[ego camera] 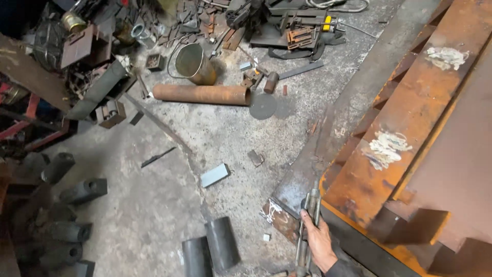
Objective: The person adjusts a turnbuckle and uses an abrasive cut-off saw to cut a metal rod.
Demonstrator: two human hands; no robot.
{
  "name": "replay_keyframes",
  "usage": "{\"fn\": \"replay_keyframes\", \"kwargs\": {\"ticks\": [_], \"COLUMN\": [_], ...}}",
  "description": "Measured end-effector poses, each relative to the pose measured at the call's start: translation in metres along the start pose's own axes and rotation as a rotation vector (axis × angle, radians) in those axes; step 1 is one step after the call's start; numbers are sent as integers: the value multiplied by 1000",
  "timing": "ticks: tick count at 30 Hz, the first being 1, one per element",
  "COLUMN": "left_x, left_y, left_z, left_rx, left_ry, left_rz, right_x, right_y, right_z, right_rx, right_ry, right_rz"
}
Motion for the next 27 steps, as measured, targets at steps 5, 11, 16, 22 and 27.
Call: {"fn": "replay_keyframes", "kwargs": {"ticks": [5, 11, 16, 22, 27], "left_x": [169, 193, 238, 388, 379], "left_y": [86, 214, 339, 460, 542], "left_z": [-129, -141, -169, -311, -317], "left_rx": [31, -6, -25, 81, 98], "left_ry": [267, 238, 204, 120, 57], "left_rz": [37, 87, 102, 92, -21], "right_x": [-121, -249, -352, -425, -363], "right_y": [73, 117, 171, 263, 331], "right_z": [48, 127, 147, 253, 359], "right_rx": [98, -179, -244, -29, 460], "right_ry": [21, 8, -49, -241, -968], "right_rz": [-67, -148, -195, 39, 183]}}
Point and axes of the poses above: each hand's wrist, its own y-axis towards the middle knuckle, its own x-axis out of the back of the hand, z = x × y, the point moved 2 cm from there along y, towards the middle knuckle, and after that the axes turned 15 degrees about -z, right-handed, at the moved point
